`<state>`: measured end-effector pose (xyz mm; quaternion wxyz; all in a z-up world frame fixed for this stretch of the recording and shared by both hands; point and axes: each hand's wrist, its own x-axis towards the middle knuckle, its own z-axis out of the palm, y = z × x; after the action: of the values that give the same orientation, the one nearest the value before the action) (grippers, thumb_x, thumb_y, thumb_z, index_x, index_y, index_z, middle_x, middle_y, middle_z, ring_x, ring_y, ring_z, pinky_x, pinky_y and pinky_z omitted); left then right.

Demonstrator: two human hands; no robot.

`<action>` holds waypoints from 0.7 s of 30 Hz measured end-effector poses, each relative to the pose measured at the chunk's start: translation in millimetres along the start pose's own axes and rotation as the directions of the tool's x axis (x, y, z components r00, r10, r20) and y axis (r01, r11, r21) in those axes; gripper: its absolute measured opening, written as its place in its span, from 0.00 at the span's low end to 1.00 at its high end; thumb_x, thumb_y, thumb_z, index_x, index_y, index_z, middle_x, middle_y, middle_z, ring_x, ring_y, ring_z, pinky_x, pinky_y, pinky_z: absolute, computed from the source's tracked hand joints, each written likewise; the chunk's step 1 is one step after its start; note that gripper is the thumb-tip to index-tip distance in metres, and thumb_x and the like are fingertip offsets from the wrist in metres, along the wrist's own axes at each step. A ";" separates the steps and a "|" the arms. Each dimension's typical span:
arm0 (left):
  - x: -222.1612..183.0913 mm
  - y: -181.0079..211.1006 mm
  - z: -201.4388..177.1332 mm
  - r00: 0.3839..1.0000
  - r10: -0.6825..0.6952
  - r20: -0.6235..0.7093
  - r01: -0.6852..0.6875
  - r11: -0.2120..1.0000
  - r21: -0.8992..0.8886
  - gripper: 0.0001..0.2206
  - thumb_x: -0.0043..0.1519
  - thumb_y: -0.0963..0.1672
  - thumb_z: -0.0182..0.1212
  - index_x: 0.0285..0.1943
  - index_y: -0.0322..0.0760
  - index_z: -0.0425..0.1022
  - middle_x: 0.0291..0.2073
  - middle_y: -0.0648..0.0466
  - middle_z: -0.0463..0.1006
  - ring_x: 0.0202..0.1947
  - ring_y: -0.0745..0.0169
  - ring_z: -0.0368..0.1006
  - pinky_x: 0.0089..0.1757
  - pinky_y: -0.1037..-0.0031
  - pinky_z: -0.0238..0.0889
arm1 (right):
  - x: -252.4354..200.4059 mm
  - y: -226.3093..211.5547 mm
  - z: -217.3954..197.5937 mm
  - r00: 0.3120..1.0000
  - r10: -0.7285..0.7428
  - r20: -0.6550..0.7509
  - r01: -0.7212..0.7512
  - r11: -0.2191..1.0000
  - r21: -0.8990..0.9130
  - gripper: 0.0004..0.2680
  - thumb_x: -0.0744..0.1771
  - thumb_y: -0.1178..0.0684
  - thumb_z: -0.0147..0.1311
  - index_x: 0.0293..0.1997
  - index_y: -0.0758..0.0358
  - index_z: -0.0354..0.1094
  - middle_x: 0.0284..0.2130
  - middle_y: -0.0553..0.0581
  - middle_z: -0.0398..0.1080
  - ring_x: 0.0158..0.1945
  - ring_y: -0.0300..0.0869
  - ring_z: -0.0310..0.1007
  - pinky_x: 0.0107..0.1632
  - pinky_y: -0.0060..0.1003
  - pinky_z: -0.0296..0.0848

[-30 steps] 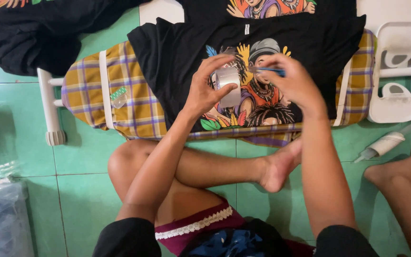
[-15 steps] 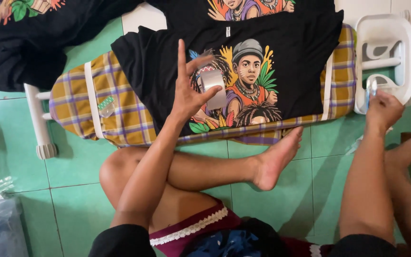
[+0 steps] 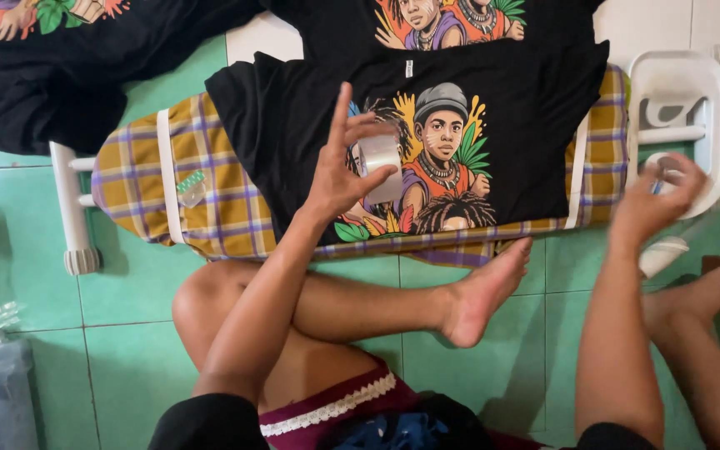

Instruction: Smoothing a t-shirt on an ironing board and applying adhesive tape to the graphic area.

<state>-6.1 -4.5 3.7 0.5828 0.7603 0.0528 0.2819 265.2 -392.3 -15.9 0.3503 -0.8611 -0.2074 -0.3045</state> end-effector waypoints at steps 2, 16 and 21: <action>0.0 -1.2 0.5 1.000 0.008 0.018 -0.008 1.000 0.022 0.48 0.66 0.45 0.73 0.84 0.47 0.31 0.58 0.51 0.83 0.71 0.48 0.68 0.68 0.55 0.58 | -9.1 -45.8 19.6 0.985 0.026 0.171 -0.046 0.992 0.113 0.09 0.68 0.70 0.56 0.50 0.64 0.69 0.44 0.60 0.71 0.43 0.50 0.73 0.47 0.43 0.73; -2.4 -8.6 -2.2 1.000 -0.009 0.012 0.009 0.998 -0.067 0.50 0.59 0.38 0.76 0.84 0.42 0.40 0.48 0.52 0.86 0.64 0.53 0.73 0.66 0.61 0.59 | -14.9 -292.4 93.9 0.558 -0.312 0.769 -0.317 0.776 0.545 0.15 0.69 0.50 0.65 0.59 0.65 0.71 0.43 0.63 0.74 0.46 0.54 0.79 0.40 0.37 0.76; -5.0 -6.6 -6.5 0.994 -0.053 0.094 0.063 0.993 -0.102 0.45 0.65 0.42 0.71 0.84 0.47 0.38 0.65 0.50 0.75 0.68 0.56 0.70 0.69 0.65 0.57 | -14.3 -300.3 87.9 0.706 -0.425 0.566 0.050 0.828 0.559 0.00 0.67 0.62 0.64 0.39 0.66 0.79 0.37 0.59 0.78 0.44 0.47 0.77 0.50 0.42 0.74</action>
<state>-11.9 1.1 -3.2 0.6315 0.7390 0.0333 0.2323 116.7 -129.5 67.7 0.4199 -0.7531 -0.5044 0.0466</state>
